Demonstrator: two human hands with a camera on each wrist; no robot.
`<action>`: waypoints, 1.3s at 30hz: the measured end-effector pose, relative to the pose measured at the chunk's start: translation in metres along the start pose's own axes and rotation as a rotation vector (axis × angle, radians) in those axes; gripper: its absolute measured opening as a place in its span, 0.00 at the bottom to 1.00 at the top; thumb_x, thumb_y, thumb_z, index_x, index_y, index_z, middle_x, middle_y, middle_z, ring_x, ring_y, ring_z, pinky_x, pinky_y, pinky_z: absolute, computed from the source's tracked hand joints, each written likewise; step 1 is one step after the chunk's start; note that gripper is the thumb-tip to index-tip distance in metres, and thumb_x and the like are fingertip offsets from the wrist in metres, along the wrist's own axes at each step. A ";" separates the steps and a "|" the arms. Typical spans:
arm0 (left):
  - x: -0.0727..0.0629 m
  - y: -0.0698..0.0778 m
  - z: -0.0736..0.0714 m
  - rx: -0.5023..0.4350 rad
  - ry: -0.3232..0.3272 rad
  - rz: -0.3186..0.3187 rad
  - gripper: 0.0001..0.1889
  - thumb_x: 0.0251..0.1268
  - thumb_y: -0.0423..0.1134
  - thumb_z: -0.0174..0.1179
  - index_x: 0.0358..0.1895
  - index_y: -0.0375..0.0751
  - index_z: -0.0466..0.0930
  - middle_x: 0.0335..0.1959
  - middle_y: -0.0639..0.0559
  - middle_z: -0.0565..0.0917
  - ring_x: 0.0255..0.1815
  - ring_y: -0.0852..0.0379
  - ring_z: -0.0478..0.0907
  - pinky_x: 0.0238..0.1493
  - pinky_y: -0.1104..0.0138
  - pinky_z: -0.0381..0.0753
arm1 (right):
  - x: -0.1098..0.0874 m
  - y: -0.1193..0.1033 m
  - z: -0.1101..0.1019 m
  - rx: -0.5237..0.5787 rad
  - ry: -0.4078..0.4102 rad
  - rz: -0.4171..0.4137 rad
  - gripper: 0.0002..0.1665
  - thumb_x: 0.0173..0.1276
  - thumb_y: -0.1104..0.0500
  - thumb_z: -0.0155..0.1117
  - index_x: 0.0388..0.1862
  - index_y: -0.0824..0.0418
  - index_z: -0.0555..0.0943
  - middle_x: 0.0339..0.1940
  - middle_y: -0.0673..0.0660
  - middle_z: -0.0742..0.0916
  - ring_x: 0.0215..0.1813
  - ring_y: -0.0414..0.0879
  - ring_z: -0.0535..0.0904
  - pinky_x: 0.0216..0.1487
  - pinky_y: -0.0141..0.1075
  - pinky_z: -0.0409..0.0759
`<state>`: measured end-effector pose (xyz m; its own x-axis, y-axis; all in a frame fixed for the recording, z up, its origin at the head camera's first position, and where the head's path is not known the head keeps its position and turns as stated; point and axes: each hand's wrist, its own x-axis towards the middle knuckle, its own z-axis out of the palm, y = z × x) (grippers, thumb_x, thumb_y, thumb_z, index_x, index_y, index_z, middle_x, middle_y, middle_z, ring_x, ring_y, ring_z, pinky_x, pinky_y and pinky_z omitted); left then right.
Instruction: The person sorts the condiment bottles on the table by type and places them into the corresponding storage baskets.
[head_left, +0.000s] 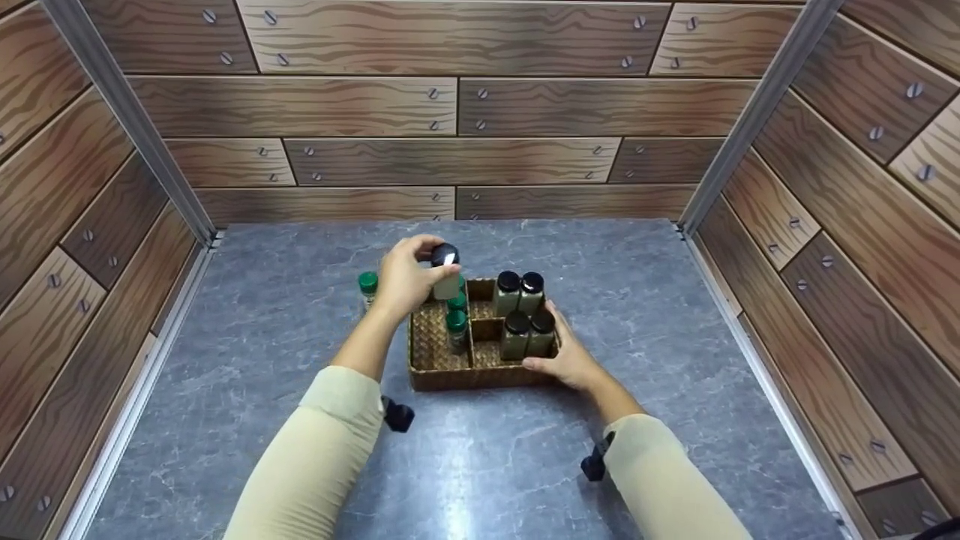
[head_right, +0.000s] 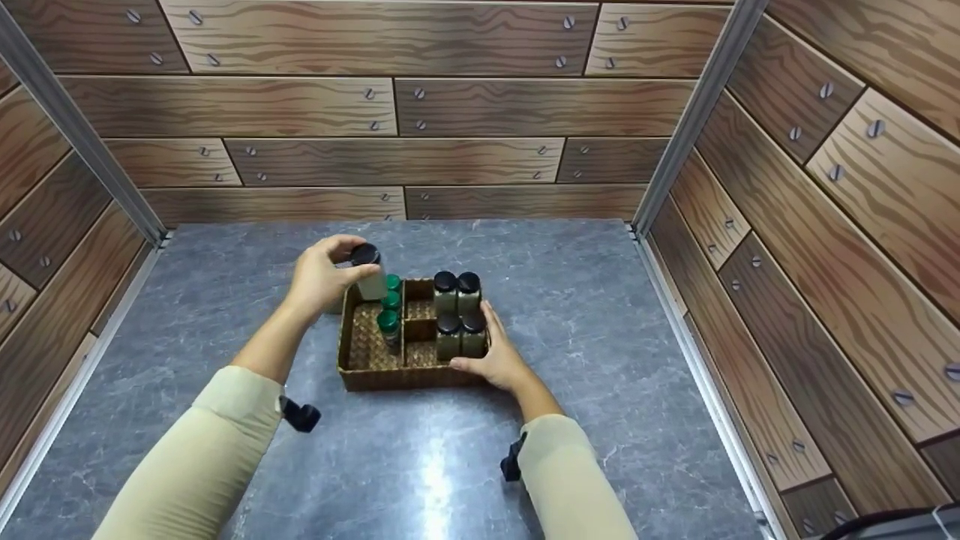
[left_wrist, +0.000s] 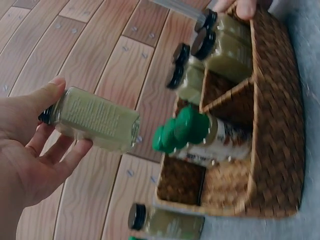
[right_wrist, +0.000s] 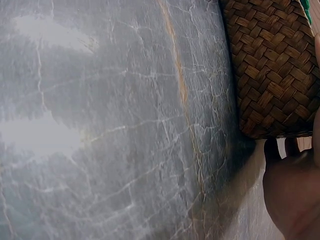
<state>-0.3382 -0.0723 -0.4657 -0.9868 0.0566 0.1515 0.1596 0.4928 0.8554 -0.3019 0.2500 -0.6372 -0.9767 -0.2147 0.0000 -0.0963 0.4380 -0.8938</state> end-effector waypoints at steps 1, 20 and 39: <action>0.002 0.003 0.004 -0.004 -0.006 0.000 0.28 0.62 0.46 0.80 0.65 0.45 0.85 0.63 0.44 0.85 0.67 0.45 0.84 0.69 0.52 0.84 | 0.000 0.000 0.000 -0.002 0.001 0.001 0.78 0.58 0.55 0.87 0.93 0.54 0.42 0.94 0.63 0.46 0.93 0.66 0.42 0.91 0.63 0.40; 0.030 -0.004 0.064 0.116 -0.084 -0.023 0.28 0.61 0.48 0.81 0.64 0.46 0.88 0.59 0.48 0.92 0.61 0.47 0.87 0.64 0.54 0.85 | -0.001 0.000 0.002 0.002 0.018 -0.014 0.79 0.56 0.53 0.88 0.93 0.54 0.42 0.94 0.64 0.48 0.92 0.67 0.45 0.90 0.65 0.42; 0.041 -0.027 0.097 0.363 -0.103 0.022 0.26 0.62 0.42 0.80 0.62 0.37 0.87 0.59 0.41 0.92 0.64 0.41 0.87 0.68 0.53 0.85 | -0.004 -0.004 0.001 -0.018 0.009 0.017 0.79 0.56 0.53 0.89 0.93 0.51 0.43 0.95 0.59 0.48 0.93 0.62 0.45 0.91 0.61 0.43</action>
<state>-0.3856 0.0014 -0.5305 -0.9837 0.1485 0.1019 0.1795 0.7649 0.6186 -0.2975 0.2481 -0.6345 -0.9799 -0.1992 -0.0107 -0.0833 0.4574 -0.8853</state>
